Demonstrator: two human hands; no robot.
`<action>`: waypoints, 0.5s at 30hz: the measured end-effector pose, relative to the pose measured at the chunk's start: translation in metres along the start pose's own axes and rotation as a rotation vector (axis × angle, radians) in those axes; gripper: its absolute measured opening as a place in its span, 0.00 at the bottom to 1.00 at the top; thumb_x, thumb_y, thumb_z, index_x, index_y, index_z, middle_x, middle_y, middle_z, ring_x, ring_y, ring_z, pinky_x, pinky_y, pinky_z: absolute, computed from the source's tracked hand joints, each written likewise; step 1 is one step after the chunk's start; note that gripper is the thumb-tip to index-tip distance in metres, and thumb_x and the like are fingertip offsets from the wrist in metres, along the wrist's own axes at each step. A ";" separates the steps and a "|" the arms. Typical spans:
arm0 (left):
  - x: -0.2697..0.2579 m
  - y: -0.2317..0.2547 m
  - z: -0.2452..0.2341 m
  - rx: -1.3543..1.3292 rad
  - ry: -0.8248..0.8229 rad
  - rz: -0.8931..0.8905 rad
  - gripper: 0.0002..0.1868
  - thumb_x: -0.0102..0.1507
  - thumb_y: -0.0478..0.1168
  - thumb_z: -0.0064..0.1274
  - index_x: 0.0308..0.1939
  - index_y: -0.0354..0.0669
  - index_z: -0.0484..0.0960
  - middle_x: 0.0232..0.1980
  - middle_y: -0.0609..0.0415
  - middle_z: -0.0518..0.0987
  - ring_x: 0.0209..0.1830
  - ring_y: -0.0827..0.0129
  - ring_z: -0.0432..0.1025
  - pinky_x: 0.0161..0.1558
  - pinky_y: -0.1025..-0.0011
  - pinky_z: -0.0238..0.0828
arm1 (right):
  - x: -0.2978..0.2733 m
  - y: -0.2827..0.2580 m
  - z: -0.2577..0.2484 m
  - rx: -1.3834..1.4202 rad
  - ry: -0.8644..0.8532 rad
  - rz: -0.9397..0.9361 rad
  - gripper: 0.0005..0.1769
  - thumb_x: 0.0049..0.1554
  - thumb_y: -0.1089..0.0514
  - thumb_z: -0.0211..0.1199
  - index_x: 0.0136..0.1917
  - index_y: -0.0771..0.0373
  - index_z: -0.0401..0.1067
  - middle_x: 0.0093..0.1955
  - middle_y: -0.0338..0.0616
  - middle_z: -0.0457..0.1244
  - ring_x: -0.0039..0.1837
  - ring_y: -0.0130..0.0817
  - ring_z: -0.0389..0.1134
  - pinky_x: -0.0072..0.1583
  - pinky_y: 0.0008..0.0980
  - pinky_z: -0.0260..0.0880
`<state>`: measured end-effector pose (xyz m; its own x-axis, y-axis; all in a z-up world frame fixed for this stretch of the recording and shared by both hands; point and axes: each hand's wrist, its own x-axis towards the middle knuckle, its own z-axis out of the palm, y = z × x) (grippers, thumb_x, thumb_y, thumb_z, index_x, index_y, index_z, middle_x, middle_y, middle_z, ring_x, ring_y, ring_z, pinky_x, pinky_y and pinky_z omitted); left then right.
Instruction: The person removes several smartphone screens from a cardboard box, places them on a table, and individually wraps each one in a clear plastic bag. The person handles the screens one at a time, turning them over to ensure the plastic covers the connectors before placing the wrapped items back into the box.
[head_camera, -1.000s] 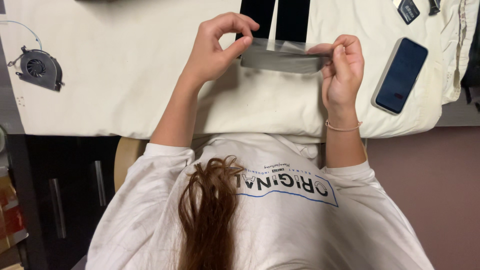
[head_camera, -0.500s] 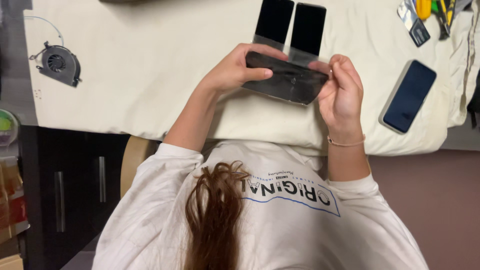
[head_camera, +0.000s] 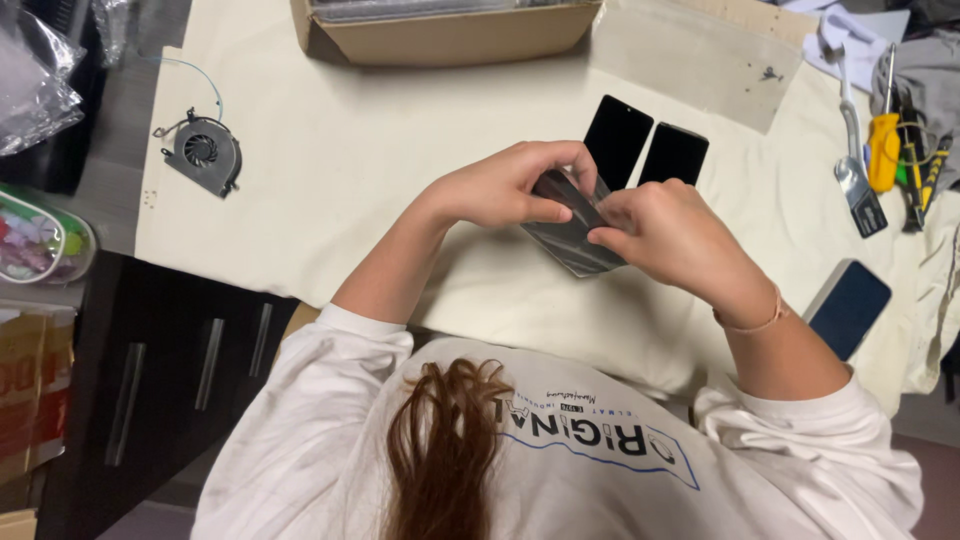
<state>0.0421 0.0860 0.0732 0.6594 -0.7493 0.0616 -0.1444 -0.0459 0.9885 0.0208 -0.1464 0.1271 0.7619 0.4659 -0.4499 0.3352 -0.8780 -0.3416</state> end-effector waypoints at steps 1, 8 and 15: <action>-0.001 0.004 -0.004 0.000 0.009 0.001 0.13 0.63 0.30 0.53 0.49 0.49 0.74 0.48 0.60 0.77 0.41 0.75 0.71 0.41 0.75 0.68 | 0.004 -0.001 0.000 -0.007 -0.003 -0.006 0.20 0.59 0.50 0.67 0.30 0.58 0.65 0.23 0.39 0.54 0.31 0.38 0.52 0.41 0.37 0.52; 0.006 0.011 -0.032 0.079 0.104 -0.033 0.15 0.63 0.28 0.53 0.47 0.50 0.68 0.41 0.59 0.77 0.36 0.73 0.71 0.39 0.74 0.66 | 0.034 0.014 -0.009 -0.079 0.125 -0.117 0.18 0.61 0.52 0.65 0.32 0.57 0.66 0.23 0.39 0.62 0.30 0.45 0.60 0.40 0.40 0.56; -0.005 -0.019 -0.065 -0.198 0.355 0.229 0.11 0.71 0.36 0.53 0.56 0.35 0.77 0.54 0.52 0.81 0.56 0.70 0.77 0.60 0.73 0.77 | 0.069 0.018 -0.056 -0.044 0.172 -0.196 0.08 0.60 0.52 0.68 0.52 0.53 0.83 0.32 0.38 0.71 0.31 0.34 0.67 0.44 0.34 0.64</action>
<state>0.0894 0.1342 0.0631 0.8435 -0.4514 0.2911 -0.1952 0.2474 0.9491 0.1107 -0.1359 0.1362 0.7620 0.6053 -0.2301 0.5067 -0.7786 -0.3704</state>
